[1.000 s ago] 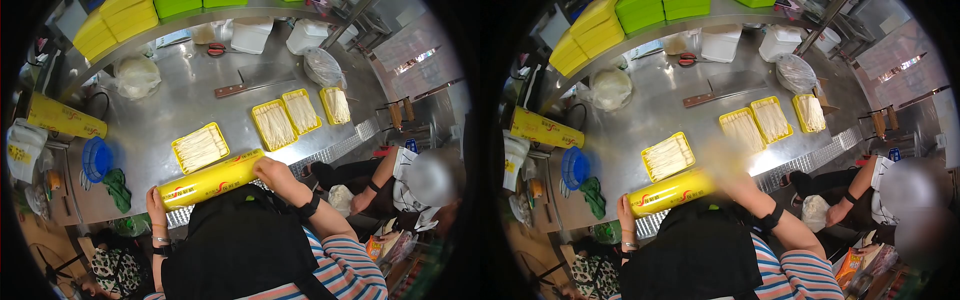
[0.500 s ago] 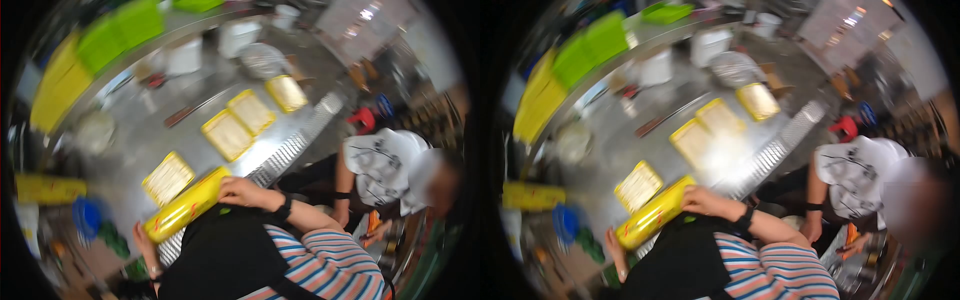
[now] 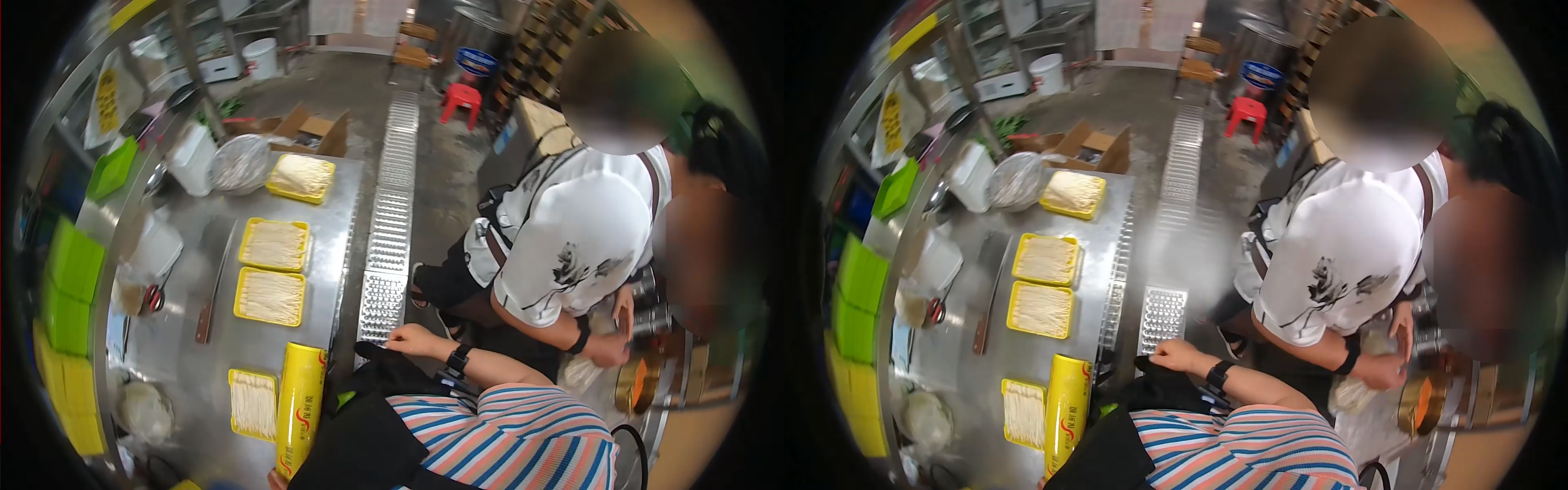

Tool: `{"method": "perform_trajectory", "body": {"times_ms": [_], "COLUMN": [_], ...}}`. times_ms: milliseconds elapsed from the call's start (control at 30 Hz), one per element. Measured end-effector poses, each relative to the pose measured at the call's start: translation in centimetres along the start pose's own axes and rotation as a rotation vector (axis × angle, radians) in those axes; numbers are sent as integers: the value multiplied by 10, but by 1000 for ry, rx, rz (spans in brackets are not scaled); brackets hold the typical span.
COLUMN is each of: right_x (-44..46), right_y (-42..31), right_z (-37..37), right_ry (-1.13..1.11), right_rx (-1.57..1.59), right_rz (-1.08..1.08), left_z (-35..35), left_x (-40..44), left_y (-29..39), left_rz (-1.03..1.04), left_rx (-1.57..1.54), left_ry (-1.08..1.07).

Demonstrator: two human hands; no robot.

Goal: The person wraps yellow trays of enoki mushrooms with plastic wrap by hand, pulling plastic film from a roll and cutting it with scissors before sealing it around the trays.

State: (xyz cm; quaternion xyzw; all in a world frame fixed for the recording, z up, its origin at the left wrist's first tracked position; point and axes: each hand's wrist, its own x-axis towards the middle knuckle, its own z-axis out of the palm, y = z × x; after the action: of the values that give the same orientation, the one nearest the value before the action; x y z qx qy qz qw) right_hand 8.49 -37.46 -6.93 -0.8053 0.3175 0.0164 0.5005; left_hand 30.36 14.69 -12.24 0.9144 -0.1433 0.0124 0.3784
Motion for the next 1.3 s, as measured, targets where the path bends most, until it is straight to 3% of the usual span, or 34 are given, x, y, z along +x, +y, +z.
{"method": "perform_trajectory", "body": {"times_ms": [167,300,400,433,500,533,567,600,667,733,833,1067,1300], "right_x": [-116,-223,-306,-330,-375,-394,-414,-435,-458,-470,-468,-454,-453], "right_y": [51,98,107,105,92,93,97,118,92,84,88,95,66], "right_z": [37,125,183,203,242,269,299,344,373,388,385,382,431], "right_ry": [286,356,311,287,333,286,237,34,71,177,324,597,686], "right_rx": [46,7,140,248,441,324,208,-89,76,497,786,925,1027], "right_rz": [321,558,749,869,1048,1073,1098,816,821,1062,1213,1096,1069], "left_z": [-13,14,46,64,96,96,90,79,55,31,-1,27,80], "left_x": [62,108,73,74,79,73,76,81,86,87,77,54,-33], "left_y": [53,70,88,65,16,37,53,67,95,113,140,220,357], "left_rz": [442,1115,569,608,731,747,742,729,723,745,776,989,1386], "left_rx": [124,188,100,94,-167,-183,-162,-116,-63,-28,18,-23,-249], "left_ry": [-201,-382,-476,-497,-224,-233,-272,-352,-479,-584,-694,-881,-1308]}}
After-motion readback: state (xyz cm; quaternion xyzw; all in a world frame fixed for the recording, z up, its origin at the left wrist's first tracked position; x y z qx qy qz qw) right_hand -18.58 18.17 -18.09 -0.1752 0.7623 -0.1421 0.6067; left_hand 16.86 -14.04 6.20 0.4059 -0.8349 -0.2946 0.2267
